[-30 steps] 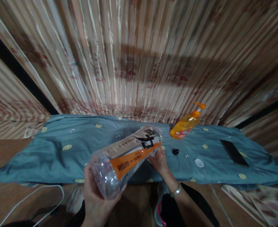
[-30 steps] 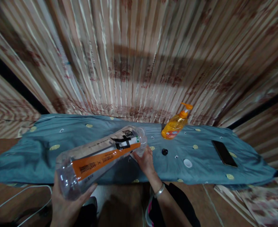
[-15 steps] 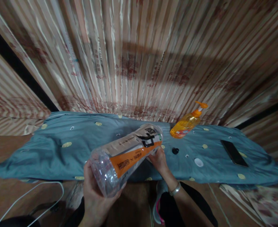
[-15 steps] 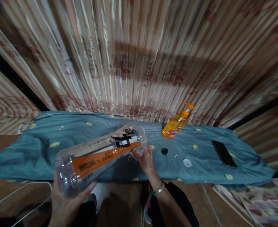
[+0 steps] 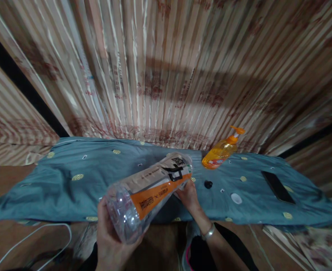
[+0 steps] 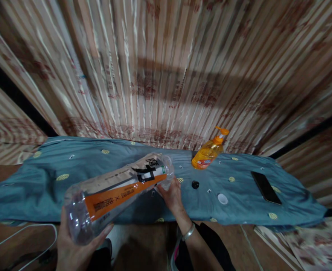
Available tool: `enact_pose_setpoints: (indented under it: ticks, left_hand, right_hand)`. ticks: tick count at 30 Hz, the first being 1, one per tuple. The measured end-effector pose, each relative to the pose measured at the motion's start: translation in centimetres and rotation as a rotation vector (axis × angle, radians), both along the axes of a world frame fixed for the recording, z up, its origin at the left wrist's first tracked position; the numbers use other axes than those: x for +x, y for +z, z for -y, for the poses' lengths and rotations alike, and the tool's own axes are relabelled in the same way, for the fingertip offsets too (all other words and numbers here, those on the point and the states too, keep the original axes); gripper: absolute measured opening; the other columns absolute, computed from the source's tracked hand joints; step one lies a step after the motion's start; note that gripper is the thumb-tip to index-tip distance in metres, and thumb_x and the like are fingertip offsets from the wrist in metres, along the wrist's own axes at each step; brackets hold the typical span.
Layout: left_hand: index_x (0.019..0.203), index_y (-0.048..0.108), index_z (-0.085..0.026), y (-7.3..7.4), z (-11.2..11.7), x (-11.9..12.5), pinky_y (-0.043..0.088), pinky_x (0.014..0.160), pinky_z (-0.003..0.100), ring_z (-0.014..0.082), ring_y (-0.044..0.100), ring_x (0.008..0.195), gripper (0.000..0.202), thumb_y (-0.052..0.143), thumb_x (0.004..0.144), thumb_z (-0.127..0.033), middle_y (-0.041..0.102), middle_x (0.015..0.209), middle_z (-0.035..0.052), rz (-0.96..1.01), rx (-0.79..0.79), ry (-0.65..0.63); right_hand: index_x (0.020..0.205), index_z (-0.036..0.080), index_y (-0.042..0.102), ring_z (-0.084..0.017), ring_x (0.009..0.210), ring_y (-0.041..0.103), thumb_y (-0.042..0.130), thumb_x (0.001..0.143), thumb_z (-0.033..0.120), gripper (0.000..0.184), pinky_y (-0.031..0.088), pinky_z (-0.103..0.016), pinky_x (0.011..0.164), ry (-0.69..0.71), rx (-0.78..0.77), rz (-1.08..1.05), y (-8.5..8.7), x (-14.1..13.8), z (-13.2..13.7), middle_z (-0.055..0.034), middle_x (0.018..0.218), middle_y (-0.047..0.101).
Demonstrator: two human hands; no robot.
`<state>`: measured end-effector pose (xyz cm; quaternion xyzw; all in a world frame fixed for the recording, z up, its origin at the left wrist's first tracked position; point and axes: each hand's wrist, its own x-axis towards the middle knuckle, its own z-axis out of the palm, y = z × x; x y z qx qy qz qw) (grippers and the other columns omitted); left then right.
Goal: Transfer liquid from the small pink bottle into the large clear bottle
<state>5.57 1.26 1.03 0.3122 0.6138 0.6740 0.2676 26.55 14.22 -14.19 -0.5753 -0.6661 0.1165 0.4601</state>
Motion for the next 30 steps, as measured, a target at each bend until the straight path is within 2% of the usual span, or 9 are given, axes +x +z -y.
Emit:
enact_pose_setpoints:
  ticks: [3,7,11,17,23,30]
  left_hand:
    - [0.125,0.058,-0.021,-0.05,0.06,0.03,0.062,0.083,0.038,0.0278,0.071,0.099,0.093,0.094,0.044,-0.047,0.070,0.115,0.0076,-0.017,-0.013,-0.004]
    - [0.126,0.057,-0.024,0.00,0.03,0.13,0.062,0.086,0.039,0.0278,0.071,0.103,0.092,0.094,0.046,-0.051,0.068,0.118,0.0066,-0.020,-0.003,-0.007]
    - [0.123,0.058,-0.023,0.13,0.00,0.11,0.062,0.085,0.036,0.0252,0.071,0.098,0.088,0.094,0.046,-0.048,0.069,0.112,0.0053,-0.040,0.010,-0.019]
    - [0.125,0.057,-0.023,0.07,0.03,0.00,0.062,0.086,0.040,0.0276,0.071,0.100,0.089,0.094,0.047,-0.047,0.068,0.113,0.0059,-0.037,0.006,-0.032]
    - [0.127,0.056,-0.024,-0.24,0.06,-0.08,0.059,0.095,0.041,0.0284,0.070,0.107,0.089,0.093,0.050,-0.049,0.068,0.119,0.0070,-0.065,0.012,-0.038]
    - [0.127,0.056,-0.024,-0.02,0.08,-0.10,0.062,0.086,0.040,0.0281,0.071,0.103,0.090,0.093,0.049,-0.049,0.069,0.114,0.0060,-0.071,-0.005,-0.057]
  right_hand:
    - [0.108,0.022,0.064,-0.034,0.102,0.068,0.066,0.083,0.035,0.028,0.056,-0.057,0.091,-0.003,-0.001,-0.005,0.02,-0.01,0.00,-0.0119,0.102,0.073]
    - [0.106,0.022,0.064,-0.034,0.101,0.068,0.068,0.080,0.035,0.029,0.056,-0.057,0.091,-0.024,-0.022,-0.020,0.03,-0.04,0.01,-0.0120,0.101,0.073]
    - [0.102,0.022,0.064,-0.033,0.098,0.068,0.069,0.080,0.035,0.026,0.056,-0.055,0.091,-0.031,-0.027,-0.016,0.06,-0.09,0.00,-0.0105,0.097,0.072]
    - [0.104,0.023,0.063,-0.032,0.099,0.068,0.067,0.080,0.037,0.028,0.054,-0.056,0.093,-0.044,-0.023,-0.035,-0.15,-0.11,-0.05,-0.0116,0.102,0.073]
    - [0.103,0.021,0.063,-0.032,0.100,0.068,0.067,0.079,0.036,0.028,0.055,-0.055,0.093,-0.038,-0.032,-0.033,-0.26,-0.04,-0.03,-0.0127,0.101,0.073]
    - [0.104,0.024,0.063,-0.032,0.097,0.069,0.066,0.081,0.034,0.025,0.056,-0.056,0.088,-0.032,-0.013,-0.033,-0.18,0.11,-0.05,-0.0113,0.099,0.072]
